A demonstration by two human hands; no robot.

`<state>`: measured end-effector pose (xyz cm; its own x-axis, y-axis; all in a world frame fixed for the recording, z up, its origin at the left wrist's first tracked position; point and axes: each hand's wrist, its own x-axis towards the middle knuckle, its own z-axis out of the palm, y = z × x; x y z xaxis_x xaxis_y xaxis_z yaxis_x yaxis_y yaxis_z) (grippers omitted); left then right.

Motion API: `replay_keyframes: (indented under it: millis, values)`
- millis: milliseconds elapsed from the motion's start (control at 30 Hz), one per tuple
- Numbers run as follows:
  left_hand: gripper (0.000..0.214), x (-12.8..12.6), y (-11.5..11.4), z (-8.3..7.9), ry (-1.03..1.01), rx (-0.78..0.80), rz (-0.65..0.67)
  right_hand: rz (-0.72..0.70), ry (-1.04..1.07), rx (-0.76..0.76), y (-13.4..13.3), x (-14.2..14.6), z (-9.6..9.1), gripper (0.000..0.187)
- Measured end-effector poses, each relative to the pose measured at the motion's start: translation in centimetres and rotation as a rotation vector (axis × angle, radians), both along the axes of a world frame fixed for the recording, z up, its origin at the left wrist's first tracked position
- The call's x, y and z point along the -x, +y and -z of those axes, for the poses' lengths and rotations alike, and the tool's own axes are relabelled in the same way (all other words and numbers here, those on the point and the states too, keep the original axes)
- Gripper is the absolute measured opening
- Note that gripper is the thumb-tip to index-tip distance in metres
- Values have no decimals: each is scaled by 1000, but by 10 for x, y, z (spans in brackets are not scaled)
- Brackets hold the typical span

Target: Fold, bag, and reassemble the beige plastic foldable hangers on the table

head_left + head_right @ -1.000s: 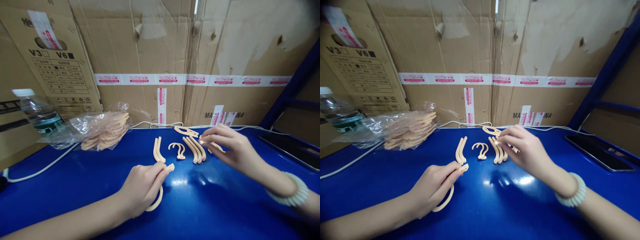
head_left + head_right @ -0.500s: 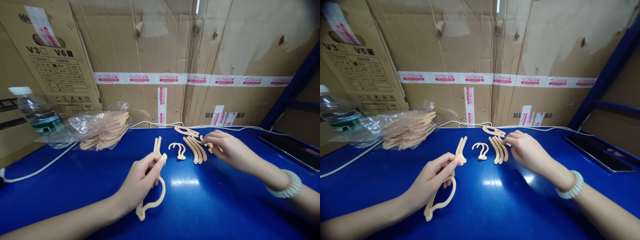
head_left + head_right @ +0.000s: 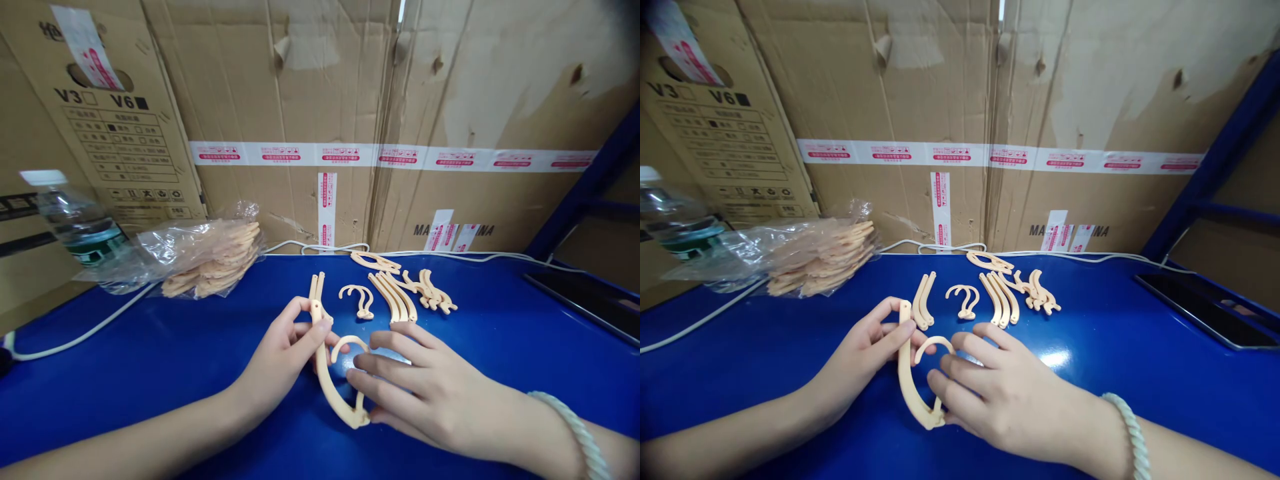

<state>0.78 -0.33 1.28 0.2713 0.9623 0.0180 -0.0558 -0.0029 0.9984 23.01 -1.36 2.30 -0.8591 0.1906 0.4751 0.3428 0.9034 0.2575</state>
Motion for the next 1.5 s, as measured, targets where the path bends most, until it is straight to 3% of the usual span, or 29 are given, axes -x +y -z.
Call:
replay_keyframes:
  millis: [133,233,367,467,533,700,800,867,1000,1267,1500]
  values:
    - [38,-1,0,0,-21,4,-10,28,2,24,3,-1,8,32]
    - [36,-1,1,1,-28,-14,-38,17,23,4,3,-1,10,22]
    - [38,0,6,5,-45,-123,-172,12,32,58,3,-1,9,19]
    - [28,5,6,10,53,-412,-332,47,58,68,5,-1,10,23]
    - [21,7,2,13,234,-687,-333,65,75,70,6,-1,11,25]
    - [30,8,-14,16,742,-1247,87,59,108,62,2,2,13,29]
    - [16,5,-17,18,859,-1429,102,40,117,46,-1,3,14,30]
    - [12,4,-16,18,891,-1438,84,28,114,45,-2,4,14,31]
    - [21,2,-12,17,937,-1392,173,17,112,58,-3,5,15,29]
    - [24,1,-14,13,1029,-1380,263,25,169,403,-5,3,10,22]
    - [20,3,-16,12,925,-1459,215,34,198,479,-11,3,3,21]
